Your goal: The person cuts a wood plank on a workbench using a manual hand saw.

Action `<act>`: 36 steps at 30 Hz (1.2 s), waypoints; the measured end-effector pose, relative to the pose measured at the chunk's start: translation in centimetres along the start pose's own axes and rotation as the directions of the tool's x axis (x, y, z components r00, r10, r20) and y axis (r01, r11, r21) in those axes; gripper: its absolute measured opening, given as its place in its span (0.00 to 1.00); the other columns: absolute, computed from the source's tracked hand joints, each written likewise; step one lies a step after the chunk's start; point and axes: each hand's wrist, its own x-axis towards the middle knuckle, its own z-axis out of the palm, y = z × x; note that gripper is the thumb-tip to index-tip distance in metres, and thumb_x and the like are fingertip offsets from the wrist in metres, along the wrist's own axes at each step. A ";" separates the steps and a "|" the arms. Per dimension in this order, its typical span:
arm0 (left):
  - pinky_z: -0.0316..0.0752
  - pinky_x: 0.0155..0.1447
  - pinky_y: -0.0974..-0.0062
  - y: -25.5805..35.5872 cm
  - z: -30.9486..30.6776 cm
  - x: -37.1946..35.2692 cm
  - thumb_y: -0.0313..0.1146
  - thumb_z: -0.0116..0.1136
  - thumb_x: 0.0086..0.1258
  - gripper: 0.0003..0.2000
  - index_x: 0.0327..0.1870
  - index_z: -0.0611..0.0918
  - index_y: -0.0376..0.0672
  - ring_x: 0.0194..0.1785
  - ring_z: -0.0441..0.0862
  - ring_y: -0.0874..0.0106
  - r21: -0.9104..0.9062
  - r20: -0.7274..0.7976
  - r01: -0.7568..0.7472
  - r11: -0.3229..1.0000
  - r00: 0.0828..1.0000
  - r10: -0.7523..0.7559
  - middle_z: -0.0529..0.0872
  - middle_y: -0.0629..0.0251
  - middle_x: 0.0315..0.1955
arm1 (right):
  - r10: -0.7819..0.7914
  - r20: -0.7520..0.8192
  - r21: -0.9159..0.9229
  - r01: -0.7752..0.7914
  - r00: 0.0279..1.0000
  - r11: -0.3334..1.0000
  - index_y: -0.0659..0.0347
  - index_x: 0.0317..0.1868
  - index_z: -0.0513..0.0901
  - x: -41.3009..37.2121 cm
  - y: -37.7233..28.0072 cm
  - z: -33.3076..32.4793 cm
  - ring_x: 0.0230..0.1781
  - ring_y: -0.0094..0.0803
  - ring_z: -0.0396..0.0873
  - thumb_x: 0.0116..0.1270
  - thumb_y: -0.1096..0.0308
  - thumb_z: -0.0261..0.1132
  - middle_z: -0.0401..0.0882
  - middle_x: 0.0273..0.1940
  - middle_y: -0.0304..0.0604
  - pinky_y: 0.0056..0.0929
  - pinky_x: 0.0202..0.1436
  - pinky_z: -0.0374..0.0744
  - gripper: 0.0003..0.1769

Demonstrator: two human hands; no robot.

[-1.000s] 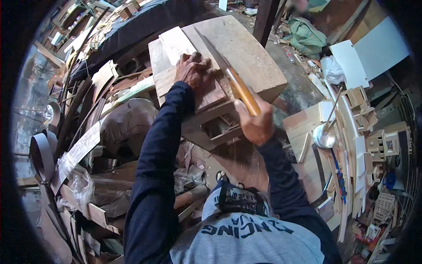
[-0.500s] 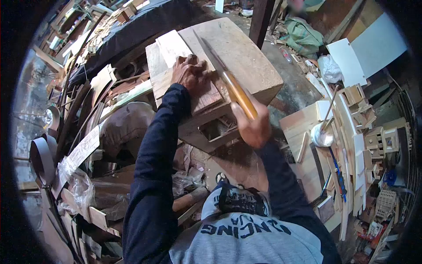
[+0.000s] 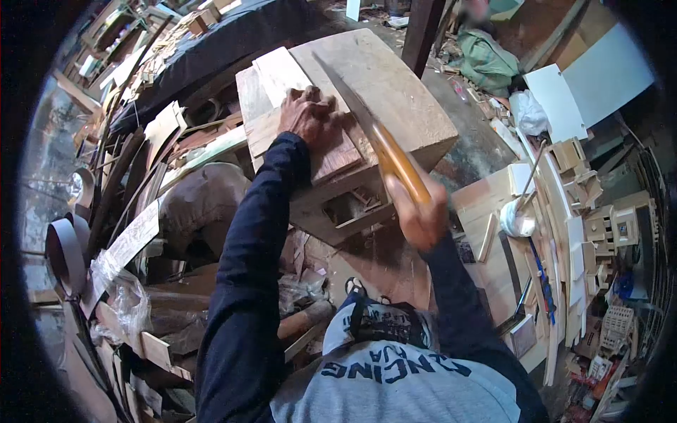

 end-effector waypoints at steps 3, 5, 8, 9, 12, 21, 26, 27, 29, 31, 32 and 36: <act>0.64 0.62 0.60 -0.6 0.3 0.5 0.46 0.60 0.67 0.16 0.48 0.87 0.48 0.53 0.77 0.55 0.000 0.065 0.036 0.999 0.997 -0.036 0.83 0.51 0.48 | -0.115 -0.128 -0.012 0.114 0.985 0.993 0.73 0.62 0.74 -8.1 0.3 -2.4 0.48 0.39 0.85 0.69 0.69 0.60 0.83 0.51 0.58 0.32 0.52 0.80 0.24; 0.65 0.61 0.61 -0.4 0.0 0.2 0.47 0.60 0.67 0.16 0.47 0.87 0.46 0.53 0.77 0.55 -0.026 0.075 0.032 0.999 0.997 -0.030 0.83 0.51 0.47 | -0.119 -0.112 0.004 0.121 0.986 0.993 0.73 0.63 0.73 -9.0 -0.5 -3.0 0.48 0.39 0.85 0.69 0.69 0.60 0.83 0.52 0.58 0.32 0.53 0.80 0.25; 0.65 0.60 0.59 1.0 -1.1 -0.1 0.48 0.59 0.67 0.18 0.48 0.86 0.45 0.52 0.77 0.53 0.034 0.021 0.028 0.999 0.999 -0.029 0.83 0.50 0.47 | -0.079 -0.102 0.016 0.081 0.992 0.997 0.70 0.62 0.75 -4.7 -0.5 -1.6 0.44 0.42 0.86 0.68 0.68 0.61 0.84 0.47 0.60 0.34 0.49 0.81 0.24; 0.66 0.62 0.57 0.7 -0.9 -0.1 0.48 0.59 0.67 0.18 0.48 0.87 0.45 0.53 0.76 0.51 0.037 0.065 0.024 0.999 0.998 -0.026 0.82 0.48 0.50 | -0.114 -0.073 -0.041 0.111 0.991 0.993 0.70 0.60 0.77 -1.2 -0.4 -0.6 0.42 0.45 0.86 0.67 0.68 0.61 0.84 0.44 0.61 0.35 0.46 0.81 0.22; 0.66 0.63 0.56 0.6 -1.0 -0.2 0.49 0.59 0.67 0.19 0.48 0.87 0.45 0.55 0.76 0.49 -0.030 0.049 0.040 0.999 0.998 -0.039 0.82 0.47 0.52 | -0.182 -0.097 -0.001 0.182 0.979 0.983 0.70 0.53 0.79 2.9 0.3 2.0 0.35 0.37 0.82 0.67 0.70 0.62 0.83 0.37 0.53 0.32 0.42 0.79 0.17; 0.67 0.64 0.54 -0.3 0.3 0.1 0.51 0.59 0.63 0.19 0.51 0.88 0.56 0.58 0.71 0.49 -0.040 0.140 0.127 0.991 0.983 -0.120 0.80 0.53 0.55 | -0.125 -0.076 -0.070 0.119 0.989 0.990 0.68 0.65 0.73 -6.4 -3.1 -2.5 0.47 0.46 0.86 0.68 0.70 0.62 0.84 0.48 0.59 0.35 0.49 0.81 0.26; 0.67 0.64 0.54 -0.1 -0.1 0.4 0.50 0.61 0.63 0.17 0.50 0.88 0.57 0.58 0.71 0.51 -0.039 0.118 0.097 0.995 0.989 -0.092 0.82 0.53 0.53 | -0.183 -0.126 -0.043 0.179 0.975 0.983 0.70 0.50 0.80 3.5 -0.1 2.2 0.30 0.31 0.77 0.69 0.68 0.61 0.80 0.30 0.51 0.32 0.38 0.77 0.15; 0.67 0.64 0.54 -0.2 -0.1 0.2 0.49 0.61 0.63 0.17 0.50 0.88 0.57 0.58 0.71 0.51 -0.029 0.110 0.116 0.993 0.988 -0.112 0.82 0.54 0.52 | -0.170 -0.109 -0.042 0.167 0.979 0.985 0.70 0.50 0.80 4.3 0.3 2.5 0.30 0.31 0.77 0.69 0.68 0.61 0.80 0.30 0.49 0.32 0.38 0.77 0.15; 0.67 0.63 0.55 -0.2 0.7 0.4 0.49 0.61 0.64 0.16 0.49 0.88 0.54 0.56 0.72 0.51 -0.030 0.064 0.084 0.996 0.995 -0.082 0.82 0.54 0.50 | -0.171 -0.134 0.008 0.174 0.976 0.985 0.69 0.53 0.79 3.0 0.8 2.0 0.31 0.31 0.77 0.68 0.68 0.61 0.81 0.32 0.47 0.32 0.39 0.77 0.16; 0.68 0.60 0.56 -1.0 1.5 0.1 0.47 0.59 0.65 0.17 0.48 0.87 0.47 0.53 0.75 0.51 -0.019 -0.023 0.016 1.000 1.000 -0.017 0.81 0.54 0.47 | -0.052 -0.090 0.014 0.054 0.995 0.998 0.68 0.53 0.79 -0.4 -0.4 0.3 0.33 0.39 0.81 0.68 0.69 0.61 0.82 0.33 0.53 0.36 0.40 0.78 0.16; 0.67 0.60 0.56 -1.2 1.3 0.1 0.47 0.59 0.66 0.17 0.48 0.87 0.47 0.53 0.75 0.51 -0.016 0.011 0.017 1.000 1.000 -0.017 0.81 0.53 0.49 | 0.065 -0.041 -0.016 -0.065 0.997 0.998 0.67 0.52 0.78 -3.3 -1.9 -1.1 0.34 0.47 0.84 0.68 0.69 0.61 0.82 0.34 0.59 0.40 0.40 0.79 0.15; 0.67 0.61 0.55 -0.2 0.0 0.8 0.46 0.57 0.68 0.17 0.49 0.85 0.46 0.55 0.74 0.50 -0.018 0.095 0.057 0.998 0.994 -0.055 0.82 0.50 0.52 | -0.164 -0.177 -0.030 0.162 0.970 0.986 0.69 0.57 0.78 -6.7 -0.8 -1.9 0.37 0.44 0.85 0.69 0.69 0.61 0.83 0.39 0.59 0.37 0.41 0.80 0.19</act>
